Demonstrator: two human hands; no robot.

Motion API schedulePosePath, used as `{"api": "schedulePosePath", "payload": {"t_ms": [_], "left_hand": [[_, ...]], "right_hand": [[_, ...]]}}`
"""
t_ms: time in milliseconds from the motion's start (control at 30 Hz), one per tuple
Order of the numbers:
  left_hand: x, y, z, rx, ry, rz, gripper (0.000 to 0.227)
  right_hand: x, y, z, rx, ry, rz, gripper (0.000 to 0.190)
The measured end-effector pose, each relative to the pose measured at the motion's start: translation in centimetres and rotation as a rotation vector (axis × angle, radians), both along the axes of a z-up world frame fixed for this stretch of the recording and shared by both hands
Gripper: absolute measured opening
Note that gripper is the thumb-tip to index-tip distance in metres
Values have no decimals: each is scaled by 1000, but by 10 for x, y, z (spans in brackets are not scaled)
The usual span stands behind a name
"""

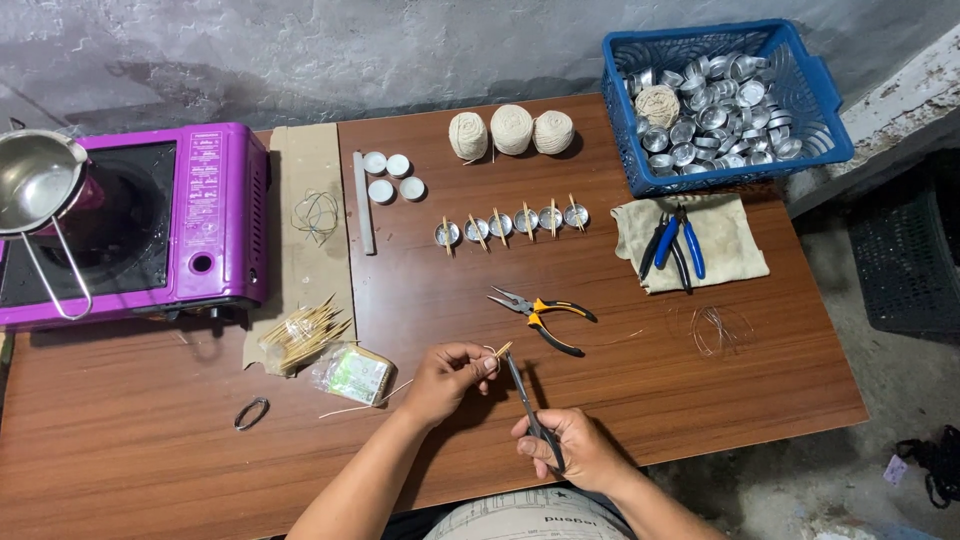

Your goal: Assembling cotton wicks into metal holders using pliers and scissors at a workshop table.

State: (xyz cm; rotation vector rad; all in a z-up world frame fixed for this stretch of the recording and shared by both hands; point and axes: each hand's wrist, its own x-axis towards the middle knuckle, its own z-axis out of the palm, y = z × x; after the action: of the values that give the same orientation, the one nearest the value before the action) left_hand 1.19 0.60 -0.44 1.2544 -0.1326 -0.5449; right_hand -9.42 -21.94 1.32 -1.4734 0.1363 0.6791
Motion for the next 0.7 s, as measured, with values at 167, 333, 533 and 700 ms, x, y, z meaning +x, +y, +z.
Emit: {"api": "schedulePosePath", "payload": {"t_ms": [167,333,533,700], "left_hand": [[0,1,2,13,-29,-2,11],[0,1,1,18,-29,4,12],[2,2,5,34,-29,-6,10],[1,3,1,5,-5,7,11]], "right_hand": [[0,-1,-1,-18,-28,13,21],[2,-1,2,-17,-58,-19,22],[3,-1,21,-110,74,19,21],[16,-22,82,-908,66,11,53]]}}
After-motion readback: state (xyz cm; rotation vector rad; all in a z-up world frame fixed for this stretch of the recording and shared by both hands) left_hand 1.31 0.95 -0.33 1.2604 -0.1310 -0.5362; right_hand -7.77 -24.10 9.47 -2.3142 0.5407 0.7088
